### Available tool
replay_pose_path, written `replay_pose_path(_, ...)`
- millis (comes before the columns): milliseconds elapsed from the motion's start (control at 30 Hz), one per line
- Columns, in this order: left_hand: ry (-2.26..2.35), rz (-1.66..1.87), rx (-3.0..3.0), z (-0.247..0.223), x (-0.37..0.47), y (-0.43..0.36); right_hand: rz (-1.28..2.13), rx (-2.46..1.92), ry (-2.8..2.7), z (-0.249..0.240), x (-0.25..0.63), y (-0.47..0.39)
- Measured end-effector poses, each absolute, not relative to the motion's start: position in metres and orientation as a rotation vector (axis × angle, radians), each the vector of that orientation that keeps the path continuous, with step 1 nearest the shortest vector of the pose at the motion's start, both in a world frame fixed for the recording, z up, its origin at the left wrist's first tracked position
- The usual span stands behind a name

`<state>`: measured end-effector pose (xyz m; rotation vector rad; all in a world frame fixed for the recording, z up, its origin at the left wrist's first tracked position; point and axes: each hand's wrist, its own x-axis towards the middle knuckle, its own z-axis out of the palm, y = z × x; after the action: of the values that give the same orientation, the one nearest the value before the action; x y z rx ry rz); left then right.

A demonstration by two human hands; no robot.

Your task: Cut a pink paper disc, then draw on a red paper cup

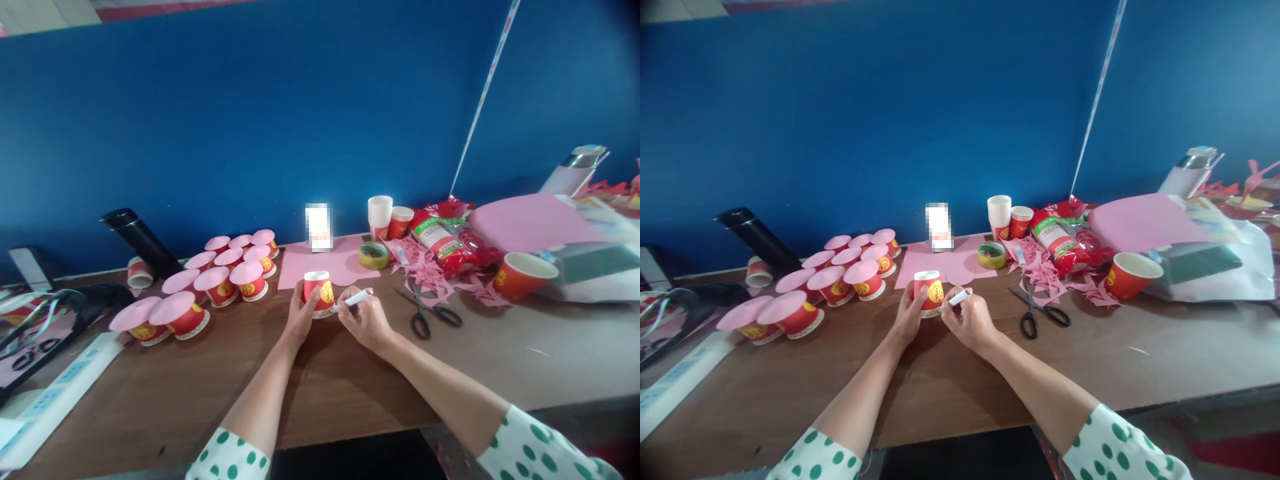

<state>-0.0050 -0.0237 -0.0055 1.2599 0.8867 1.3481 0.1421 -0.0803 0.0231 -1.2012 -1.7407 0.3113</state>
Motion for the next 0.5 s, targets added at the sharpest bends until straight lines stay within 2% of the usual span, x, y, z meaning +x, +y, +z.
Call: replay_pose_path(500, 0.845, 1.33, 1.233, -0.0077, -0.0061, -0.0225, 0.321, -1.24, -1.761, 0.0233, 0.1409, -0.0796)
